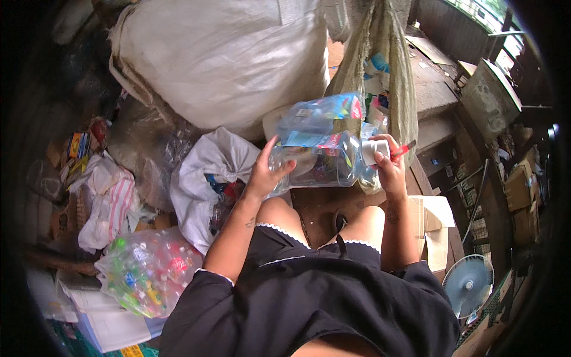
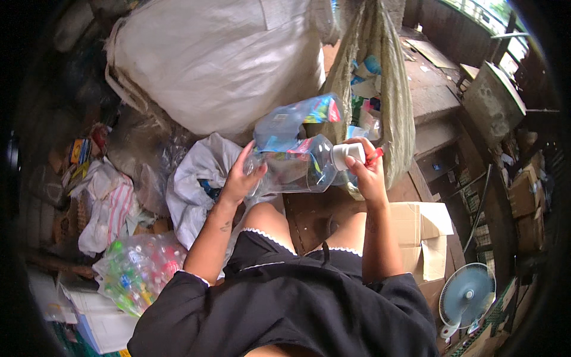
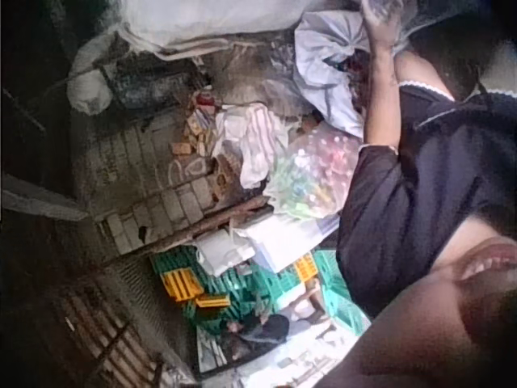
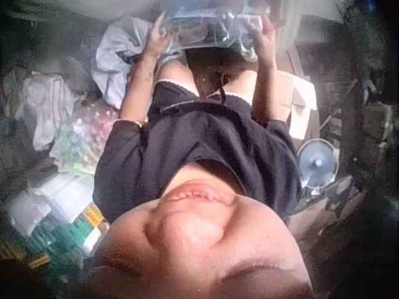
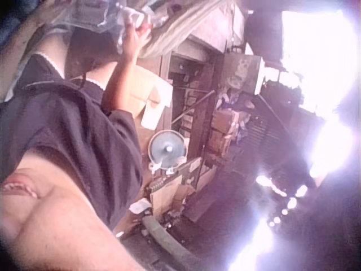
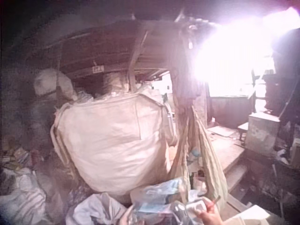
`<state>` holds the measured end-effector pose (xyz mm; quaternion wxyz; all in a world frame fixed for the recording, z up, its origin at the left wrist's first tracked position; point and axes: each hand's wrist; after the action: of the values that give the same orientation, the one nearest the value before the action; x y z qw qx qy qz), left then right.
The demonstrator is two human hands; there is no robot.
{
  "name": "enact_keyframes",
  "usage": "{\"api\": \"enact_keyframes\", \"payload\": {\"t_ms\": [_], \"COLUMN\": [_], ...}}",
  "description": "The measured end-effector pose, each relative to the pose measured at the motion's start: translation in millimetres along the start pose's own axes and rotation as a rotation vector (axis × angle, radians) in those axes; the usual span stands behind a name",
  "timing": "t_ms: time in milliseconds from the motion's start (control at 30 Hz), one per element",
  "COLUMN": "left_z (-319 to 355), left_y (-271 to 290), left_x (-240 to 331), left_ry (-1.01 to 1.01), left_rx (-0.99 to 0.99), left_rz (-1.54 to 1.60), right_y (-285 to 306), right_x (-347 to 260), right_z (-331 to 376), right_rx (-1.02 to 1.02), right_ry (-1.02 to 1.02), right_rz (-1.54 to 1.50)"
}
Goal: The person sits among large bags of plastic bottles and uses a red utility knife to peel off labels from several bottles one by one. After removing each label, the person places the bottle into a large white sack.
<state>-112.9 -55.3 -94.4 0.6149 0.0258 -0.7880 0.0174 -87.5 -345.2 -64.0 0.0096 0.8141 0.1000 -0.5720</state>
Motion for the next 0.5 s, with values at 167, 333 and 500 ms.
{"api": "enact_keyframes", "payload": {"t_ms": [167, 333, 500], "left_z": [-9, -4, -4], "left_y": [8, 21, 36], "left_x": [-11, -12, -15], "left_ry": [0.03, 0.113, 0.038], "left_rx": [0.251, 0.353, 0.471], "left_rz": [-0.054, 0.078, 0.156], "right_y": [-3, -2, -7], "right_x": [6, 2, 4], "right_z": [8, 10, 12], "right_rx": [-0.022, -0.088, -0.044], "right_ry": [0.06, 0.017, -0.011], "right_rz": [-0.064, 0.005, -0.123]}}
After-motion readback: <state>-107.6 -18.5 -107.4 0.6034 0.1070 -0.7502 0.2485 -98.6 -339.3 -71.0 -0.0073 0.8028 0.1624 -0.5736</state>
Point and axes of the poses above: each hand's wrist, its own z-axis away from the middle knuckle, its own y-axis out of the back of the hand, x = y × z, and after that the axes turned 5 degrees about z, right-handed
